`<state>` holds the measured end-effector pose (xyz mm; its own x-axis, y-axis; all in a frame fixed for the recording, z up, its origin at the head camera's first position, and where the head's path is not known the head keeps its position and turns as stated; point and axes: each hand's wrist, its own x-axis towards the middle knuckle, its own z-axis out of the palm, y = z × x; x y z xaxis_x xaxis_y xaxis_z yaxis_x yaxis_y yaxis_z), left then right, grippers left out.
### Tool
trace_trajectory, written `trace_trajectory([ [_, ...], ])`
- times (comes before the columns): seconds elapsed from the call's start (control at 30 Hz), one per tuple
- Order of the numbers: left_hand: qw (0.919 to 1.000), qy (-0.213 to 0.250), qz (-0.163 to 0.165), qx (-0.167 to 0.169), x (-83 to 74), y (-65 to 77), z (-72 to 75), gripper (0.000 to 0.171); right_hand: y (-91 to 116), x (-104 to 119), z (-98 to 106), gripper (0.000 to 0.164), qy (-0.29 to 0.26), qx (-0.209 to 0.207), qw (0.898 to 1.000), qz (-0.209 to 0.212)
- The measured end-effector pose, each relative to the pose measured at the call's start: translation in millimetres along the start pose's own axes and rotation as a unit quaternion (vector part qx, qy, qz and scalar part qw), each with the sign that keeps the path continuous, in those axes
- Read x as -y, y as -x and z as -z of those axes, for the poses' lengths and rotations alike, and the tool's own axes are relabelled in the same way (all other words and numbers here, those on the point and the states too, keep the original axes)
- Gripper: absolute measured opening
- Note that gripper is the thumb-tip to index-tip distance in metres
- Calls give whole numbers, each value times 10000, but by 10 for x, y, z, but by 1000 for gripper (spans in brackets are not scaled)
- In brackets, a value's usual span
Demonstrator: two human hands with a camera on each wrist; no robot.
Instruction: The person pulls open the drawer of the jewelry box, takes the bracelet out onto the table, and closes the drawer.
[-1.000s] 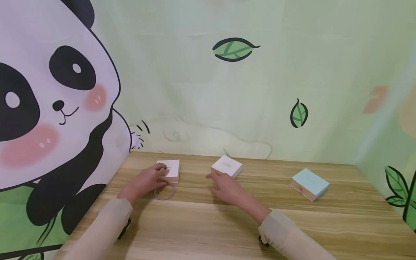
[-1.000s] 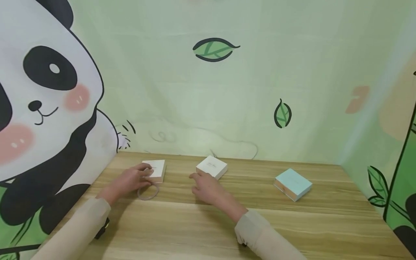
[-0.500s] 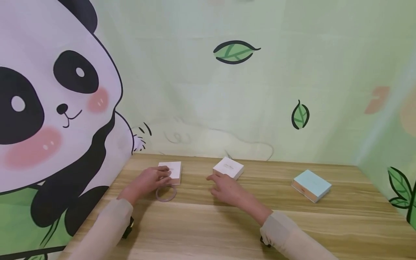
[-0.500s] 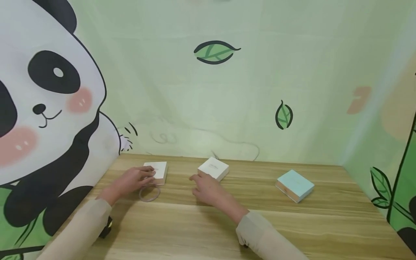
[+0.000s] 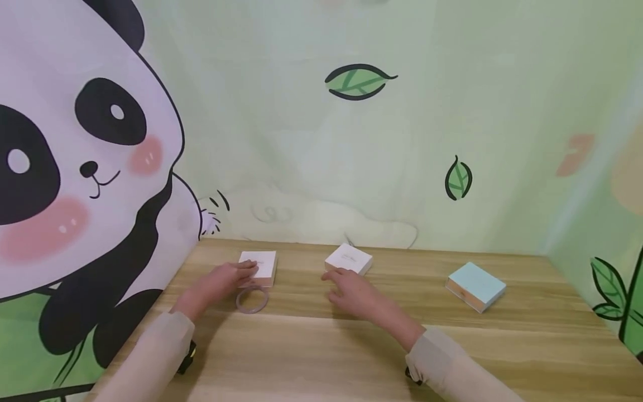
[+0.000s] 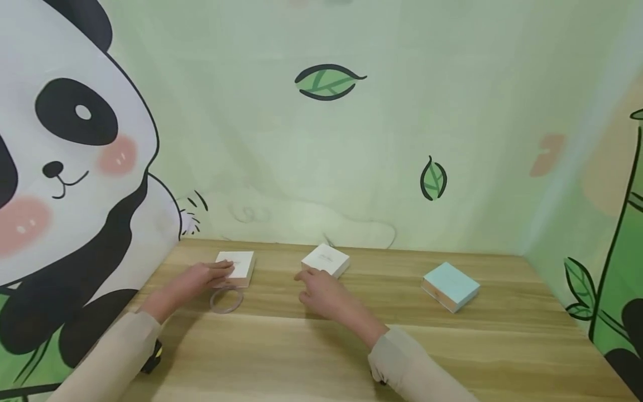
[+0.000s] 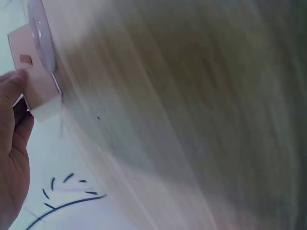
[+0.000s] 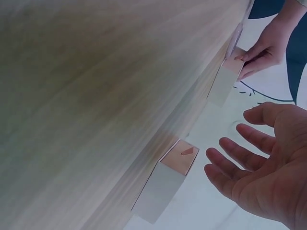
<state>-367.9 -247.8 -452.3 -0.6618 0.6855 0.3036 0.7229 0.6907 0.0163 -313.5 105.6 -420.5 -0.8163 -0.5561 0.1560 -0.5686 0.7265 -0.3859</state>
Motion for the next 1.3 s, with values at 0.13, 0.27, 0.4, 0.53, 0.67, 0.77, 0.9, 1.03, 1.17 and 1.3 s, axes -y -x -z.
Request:
trace_trajectory([
  [0.13, 9998, 35, 94, -168, -112, 22, 6, 22, 46, -28, -33, 36, 21, -41, 10000, -7],
  [0.27, 9975, 177, 576, -379, -195, 113, 31, 27, 94, -44, -27, 34, 128, -218, 9993, 284],
  [0.4, 9910, 189, 1263, -400, -230, 338, 129, 42, 165, -48, 29, 35, 158, -296, 9978, 575],
  [0.53, 9860, 87, 1598, -466, -287, 532, 248, 37, 264, -62, 127, 36, 191, -257, 9979, 569],
  [0.67, 9896, -94, 1381, -382, -429, 637, 323, 18, 364, -108, 214, 35, 408, -262, 9976, 500],
  [0.77, 9908, -106, 1327, -228, -592, 669, 354, 16, 419, -140, 274, 34, 519, -317, 9974, 384],
  [0.9, 9902, -73, 1392, -80, -877, 677, 367, 27, 494, -189, 319, 34, 525, -251, 9982, 159],
  [1.03, 9909, 51, 1342, 24, -1211, 627, 389, 33, 612, -258, 336, 35, 454, -158, 9988, -24],
  [1.17, 9930, 75, 1181, -8, -1472, 491, 452, 39, 718, -340, 367, 35, 504, -240, 9984, -75],
  [1.3, 9946, 93, 1038, 36, -1652, 336, 501, 43, 795, -398, 423, 35, 557, -205, 9982, -109],
])
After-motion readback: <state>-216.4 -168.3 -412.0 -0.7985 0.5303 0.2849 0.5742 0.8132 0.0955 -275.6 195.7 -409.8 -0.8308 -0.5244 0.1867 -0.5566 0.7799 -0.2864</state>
